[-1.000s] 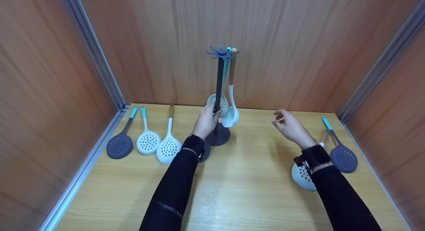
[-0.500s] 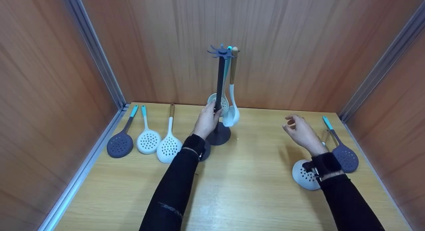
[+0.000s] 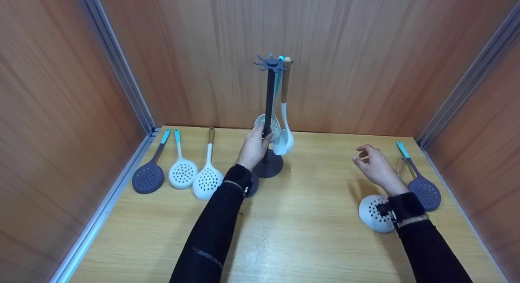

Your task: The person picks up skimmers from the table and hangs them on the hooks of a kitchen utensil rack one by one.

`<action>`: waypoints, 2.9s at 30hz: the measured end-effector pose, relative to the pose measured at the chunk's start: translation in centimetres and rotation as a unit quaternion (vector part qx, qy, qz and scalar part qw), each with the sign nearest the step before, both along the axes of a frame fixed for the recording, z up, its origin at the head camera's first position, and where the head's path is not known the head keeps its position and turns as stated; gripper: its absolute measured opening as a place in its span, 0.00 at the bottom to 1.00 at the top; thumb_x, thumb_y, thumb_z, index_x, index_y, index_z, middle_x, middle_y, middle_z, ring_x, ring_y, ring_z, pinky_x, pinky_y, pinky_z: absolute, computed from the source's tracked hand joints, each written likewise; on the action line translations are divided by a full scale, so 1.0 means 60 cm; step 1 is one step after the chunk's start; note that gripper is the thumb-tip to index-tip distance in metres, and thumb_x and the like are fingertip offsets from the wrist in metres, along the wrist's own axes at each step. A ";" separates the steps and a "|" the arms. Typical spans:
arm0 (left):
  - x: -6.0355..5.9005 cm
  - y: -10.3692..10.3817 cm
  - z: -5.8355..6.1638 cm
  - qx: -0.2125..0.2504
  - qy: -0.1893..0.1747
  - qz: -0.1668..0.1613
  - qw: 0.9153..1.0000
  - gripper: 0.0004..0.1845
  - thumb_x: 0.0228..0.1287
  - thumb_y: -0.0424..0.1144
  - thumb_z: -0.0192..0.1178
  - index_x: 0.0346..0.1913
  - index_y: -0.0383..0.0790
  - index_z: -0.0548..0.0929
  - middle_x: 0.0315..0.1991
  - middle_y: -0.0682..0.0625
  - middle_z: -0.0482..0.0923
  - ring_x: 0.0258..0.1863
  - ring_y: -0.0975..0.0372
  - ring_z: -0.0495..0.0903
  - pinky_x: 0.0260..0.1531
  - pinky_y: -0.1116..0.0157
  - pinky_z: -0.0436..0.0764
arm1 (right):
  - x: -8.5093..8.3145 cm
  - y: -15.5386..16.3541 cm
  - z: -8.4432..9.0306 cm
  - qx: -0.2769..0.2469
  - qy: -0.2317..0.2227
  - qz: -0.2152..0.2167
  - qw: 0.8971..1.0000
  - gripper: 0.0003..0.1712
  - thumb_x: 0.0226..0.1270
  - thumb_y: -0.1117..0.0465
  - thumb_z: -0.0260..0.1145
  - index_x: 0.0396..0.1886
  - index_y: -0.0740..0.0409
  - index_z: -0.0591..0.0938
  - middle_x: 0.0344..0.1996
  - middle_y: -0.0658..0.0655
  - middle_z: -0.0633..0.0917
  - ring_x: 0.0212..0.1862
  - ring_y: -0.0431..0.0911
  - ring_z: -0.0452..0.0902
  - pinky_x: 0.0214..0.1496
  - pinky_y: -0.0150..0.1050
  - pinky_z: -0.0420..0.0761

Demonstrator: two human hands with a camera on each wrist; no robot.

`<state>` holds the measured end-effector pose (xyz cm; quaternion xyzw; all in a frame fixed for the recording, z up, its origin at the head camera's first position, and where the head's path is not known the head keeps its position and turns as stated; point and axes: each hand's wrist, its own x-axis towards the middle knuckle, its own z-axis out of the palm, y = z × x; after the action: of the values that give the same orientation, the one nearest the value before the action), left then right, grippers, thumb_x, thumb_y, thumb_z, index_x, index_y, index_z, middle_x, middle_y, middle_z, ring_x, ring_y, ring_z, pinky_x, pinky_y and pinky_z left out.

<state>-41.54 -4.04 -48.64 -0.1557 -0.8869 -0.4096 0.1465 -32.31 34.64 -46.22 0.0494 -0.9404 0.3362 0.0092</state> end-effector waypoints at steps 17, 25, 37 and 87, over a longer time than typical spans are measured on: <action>-0.002 -0.002 0.003 0.029 0.010 -0.013 0.999 0.14 0.78 0.39 0.59 0.60 0.38 0.77 0.56 0.43 0.81 0.58 0.54 0.82 0.57 0.60 0.83 | 0.014 0.033 -0.019 0.016 0.001 -0.009 1.000 0.31 0.83 0.52 0.56 0.72 0.69 0.66 0.60 0.74 0.72 0.62 0.70 0.73 0.57 0.61 0.80; 0.001 0.001 0.003 0.027 -0.009 -0.006 1.000 0.16 0.79 0.40 0.57 0.63 0.42 0.75 0.58 0.46 0.80 0.60 0.55 0.82 0.58 0.58 0.83 | 0.025 0.057 -0.031 0.068 0.006 -0.033 0.997 0.32 0.82 0.53 0.58 0.73 0.69 0.66 0.59 0.75 0.74 0.58 0.69 0.74 0.53 0.60 0.79; 0.005 0.002 0.001 0.022 -0.021 0.012 0.999 0.18 0.79 0.41 0.57 0.67 0.46 0.73 0.60 0.48 0.80 0.62 0.57 0.81 0.59 0.59 0.82 | 0.037 0.097 -0.062 0.117 -0.031 -0.084 0.989 0.37 0.76 0.54 0.65 0.74 0.72 0.64 0.62 0.78 0.72 0.60 0.73 0.73 0.54 0.66 0.78; 0.008 -0.002 -0.001 0.052 -0.019 -0.003 0.998 0.11 0.78 0.44 0.59 0.55 0.45 0.79 0.52 0.51 0.83 0.55 0.59 0.84 0.53 0.60 0.84 | 0.035 0.128 -0.080 0.115 -0.099 -0.164 0.975 0.18 0.73 0.57 0.67 0.30 0.69 0.80 0.19 0.55 0.75 0.22 0.48 0.74 0.22 0.38 0.74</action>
<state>-41.08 -4.13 -48.69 -0.1424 -0.8668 -0.4581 0.1362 -30.19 42.29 -51.00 -0.1385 -0.9644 0.2226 -0.0351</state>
